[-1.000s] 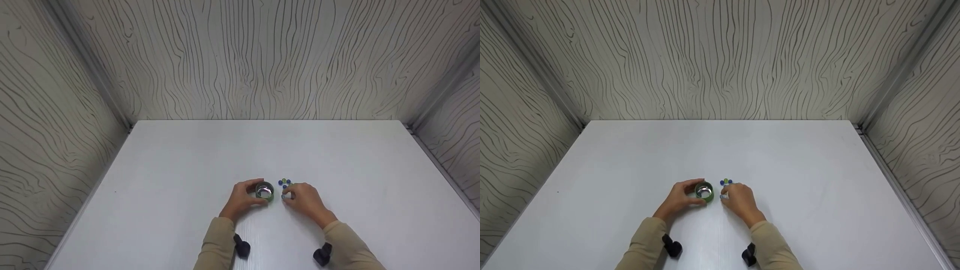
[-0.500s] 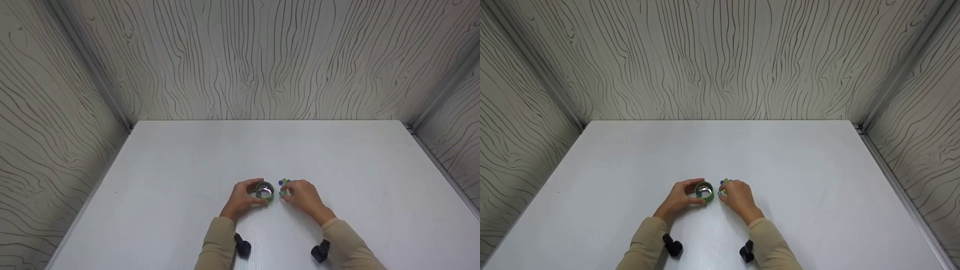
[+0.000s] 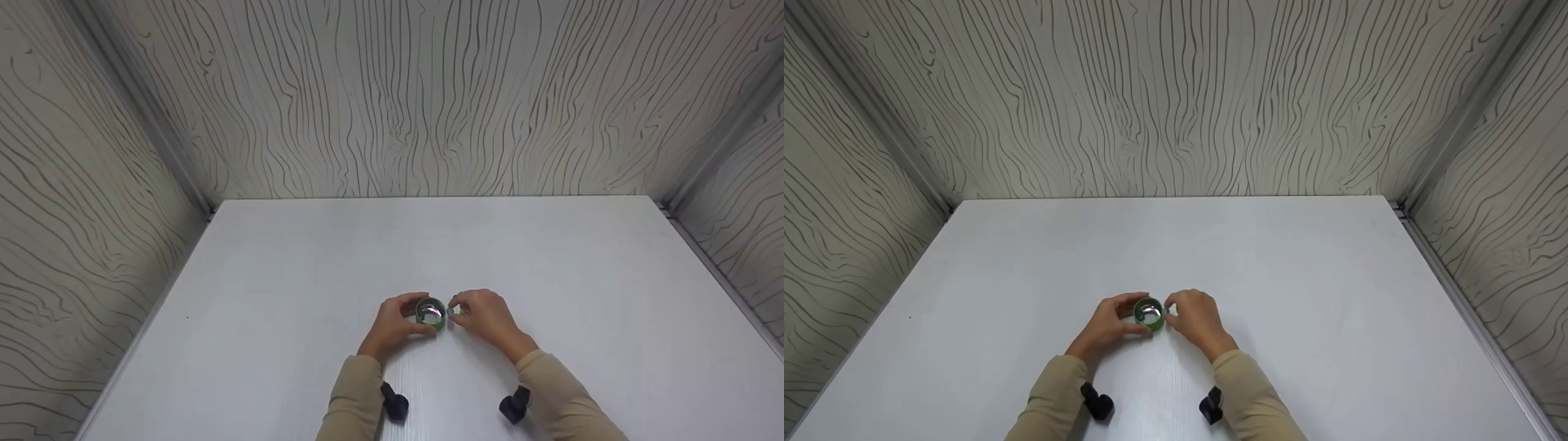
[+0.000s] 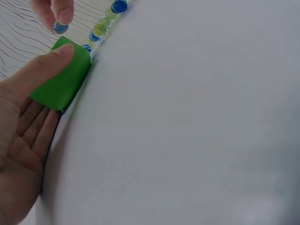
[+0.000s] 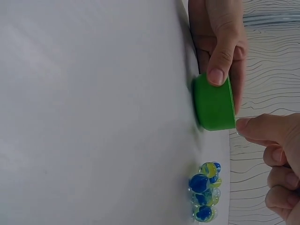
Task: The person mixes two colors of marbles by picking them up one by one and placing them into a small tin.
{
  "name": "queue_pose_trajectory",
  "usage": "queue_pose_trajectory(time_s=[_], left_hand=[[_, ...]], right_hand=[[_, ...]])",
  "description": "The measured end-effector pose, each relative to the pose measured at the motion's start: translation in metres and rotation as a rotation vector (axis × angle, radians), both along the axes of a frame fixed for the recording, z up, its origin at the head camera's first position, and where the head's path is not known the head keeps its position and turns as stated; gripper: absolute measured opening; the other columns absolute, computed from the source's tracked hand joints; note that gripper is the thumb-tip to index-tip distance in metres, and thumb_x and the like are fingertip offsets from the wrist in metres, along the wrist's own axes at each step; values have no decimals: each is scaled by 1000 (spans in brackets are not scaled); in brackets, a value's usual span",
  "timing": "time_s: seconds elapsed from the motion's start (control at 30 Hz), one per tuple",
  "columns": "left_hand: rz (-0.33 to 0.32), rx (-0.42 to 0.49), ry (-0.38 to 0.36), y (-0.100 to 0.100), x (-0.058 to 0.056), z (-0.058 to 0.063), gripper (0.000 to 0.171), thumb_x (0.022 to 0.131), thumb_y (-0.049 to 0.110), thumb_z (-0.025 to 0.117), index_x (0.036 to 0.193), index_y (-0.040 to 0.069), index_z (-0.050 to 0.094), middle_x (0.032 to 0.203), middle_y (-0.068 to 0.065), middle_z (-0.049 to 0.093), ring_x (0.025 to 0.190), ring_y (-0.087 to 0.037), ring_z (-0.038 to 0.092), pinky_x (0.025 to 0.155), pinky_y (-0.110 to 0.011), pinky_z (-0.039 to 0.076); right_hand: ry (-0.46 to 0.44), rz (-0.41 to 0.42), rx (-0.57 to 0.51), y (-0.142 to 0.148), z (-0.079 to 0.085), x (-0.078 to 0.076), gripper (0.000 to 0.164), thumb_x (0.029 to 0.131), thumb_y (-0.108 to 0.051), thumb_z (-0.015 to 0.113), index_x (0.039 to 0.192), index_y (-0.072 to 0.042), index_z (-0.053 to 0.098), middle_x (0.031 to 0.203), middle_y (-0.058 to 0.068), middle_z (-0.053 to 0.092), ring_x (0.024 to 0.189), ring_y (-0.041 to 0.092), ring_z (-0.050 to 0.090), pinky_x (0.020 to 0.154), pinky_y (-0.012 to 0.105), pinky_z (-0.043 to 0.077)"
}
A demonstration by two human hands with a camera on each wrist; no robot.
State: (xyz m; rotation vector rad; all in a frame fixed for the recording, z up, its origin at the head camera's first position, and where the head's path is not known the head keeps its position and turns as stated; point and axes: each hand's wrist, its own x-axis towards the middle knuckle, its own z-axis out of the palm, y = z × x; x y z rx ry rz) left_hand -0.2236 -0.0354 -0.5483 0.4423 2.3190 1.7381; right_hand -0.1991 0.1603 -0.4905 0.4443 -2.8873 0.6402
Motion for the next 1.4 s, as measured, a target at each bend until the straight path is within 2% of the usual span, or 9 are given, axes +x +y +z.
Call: queue_pose_trajectory(time_s=[0.07,0.2,0.33,0.5,0.77,0.97,1.2,1.4], left_hand=[[-1,9,-11,-1,0,0,65,70,10,84,129,7,59,126,-11,67,119,-25,64,106,-32,51],[-9,31,-24,-1,1,0,66,70,9,84,130,7,58,127,-12,66,120,-26,63,105,-31,52],[-20,33,-3,-1,1,0,66,70,9,84,130,5,58,127,-13,66,119,-26,64,104,-29,53],[-23,25,27,-1,2,0,65,69,8,84,129,2,59,124,-13,67,116,-24,65,101,-27,54],[-10,65,-31,-2,3,5,64,70,2,82,130,4,58,127,-16,65,120,-29,63,105,-33,52],[-4,46,-48,-2,2,2,65,70,6,83,130,5,58,127,-12,66,119,-26,64,105,-31,52],[-11,21,-19,-1,0,0,65,71,9,83,131,5,58,127,-11,66,121,-27,63,107,-32,51],[-5,6,-19,-1,1,1,66,71,11,84,131,7,58,127,-10,66,121,-25,63,107,-32,50]], right_hand=[[-1,6,-1,0,0,0,13,75,-14,80,87,-12,76,78,2,73,66,7,52,65,28,54],[-12,21,-11,-2,0,-1,14,74,-12,80,88,-10,76,65,-1,64,60,4,42,54,17,39],[-9,26,-15,-3,0,-2,14,74,-11,80,87,-9,76,60,-3,57,58,5,37,51,16,30],[-8,19,-17,-7,-1,-3,14,74,-11,80,87,-9,76,60,-2,56,59,6,37,52,17,30],[5,34,-27,-12,-2,-3,13,75,-10,78,88,-8,76,64,-1,60,61,6,39,55,17,32],[9,37,-30,-13,-2,-5,13,74,-10,79,87,-8,76,62,-2,59,61,6,39,54,17,32],[7,42,-34,-12,-5,-5,14,75,-13,80,88,-9,76,61,-2,57,60,6,37,53,16,29],[1,28,-22,-8,-3,-3,15,76,-14,79,89,-10,76,63,-3,60,61,6,39,55,16,32]])
